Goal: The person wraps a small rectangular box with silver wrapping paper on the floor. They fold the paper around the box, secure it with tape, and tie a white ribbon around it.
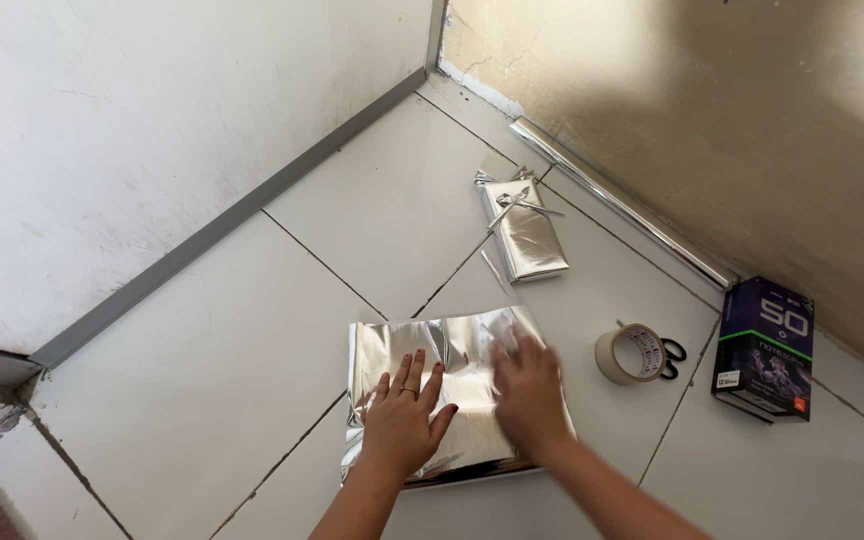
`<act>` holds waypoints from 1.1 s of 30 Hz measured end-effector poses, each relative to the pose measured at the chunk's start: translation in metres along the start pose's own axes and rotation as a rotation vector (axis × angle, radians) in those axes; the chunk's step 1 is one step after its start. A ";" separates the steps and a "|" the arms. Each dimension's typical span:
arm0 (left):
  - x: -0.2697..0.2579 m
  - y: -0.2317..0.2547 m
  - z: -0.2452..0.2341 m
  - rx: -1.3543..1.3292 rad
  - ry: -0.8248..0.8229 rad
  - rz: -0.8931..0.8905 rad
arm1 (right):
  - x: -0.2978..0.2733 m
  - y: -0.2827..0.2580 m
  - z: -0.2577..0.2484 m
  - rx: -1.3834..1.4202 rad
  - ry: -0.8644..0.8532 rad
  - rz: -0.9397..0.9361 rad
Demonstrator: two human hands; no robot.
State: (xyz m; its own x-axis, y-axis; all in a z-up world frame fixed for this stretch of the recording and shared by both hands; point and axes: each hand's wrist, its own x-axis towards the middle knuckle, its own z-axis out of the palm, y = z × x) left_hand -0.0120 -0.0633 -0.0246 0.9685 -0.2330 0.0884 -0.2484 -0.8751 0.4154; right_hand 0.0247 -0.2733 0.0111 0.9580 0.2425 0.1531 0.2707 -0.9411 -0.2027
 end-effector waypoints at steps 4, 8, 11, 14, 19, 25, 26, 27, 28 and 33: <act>-0.001 0.000 0.001 -0.017 0.017 -0.004 | -0.038 -0.040 -0.002 0.130 0.077 -0.240; -0.005 0.000 0.001 -0.051 0.079 0.017 | -0.046 -0.042 -0.001 0.113 0.065 -0.231; -0.012 0.004 -0.004 -0.018 0.234 0.266 | -0.043 -0.039 0.000 0.057 0.082 -0.255; -0.032 0.017 -0.012 -0.220 0.051 0.332 | -0.039 -0.037 0.002 0.072 0.089 -0.238; -0.033 0.027 -0.029 -0.271 -0.060 0.219 | -0.027 -0.030 0.002 0.237 0.036 -0.166; -0.021 0.038 -0.034 -0.124 -0.233 0.152 | -0.015 -0.025 -0.001 0.235 -0.089 -0.099; -0.020 0.038 -0.034 -0.115 -0.252 0.140 | -0.014 -0.024 0.001 0.222 -0.119 -0.080; -0.020 0.038 -0.033 -0.116 -0.287 0.129 | -0.013 -0.023 0.002 0.215 -0.140 -0.067; -0.019 0.037 -0.033 -0.118 -0.322 0.118 | -0.011 -0.022 0.004 0.209 -0.161 -0.054; -0.019 0.037 -0.032 -0.084 -0.396 0.107 | -0.010 -0.021 0.009 0.147 -0.232 -0.023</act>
State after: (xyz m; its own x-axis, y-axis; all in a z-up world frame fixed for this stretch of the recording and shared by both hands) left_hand -0.0386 -0.0777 0.0178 0.8506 -0.4805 -0.2134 -0.3291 -0.8032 0.4965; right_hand 0.0103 -0.2535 0.0051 0.9429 0.3272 -0.0629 0.2875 -0.8943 -0.3428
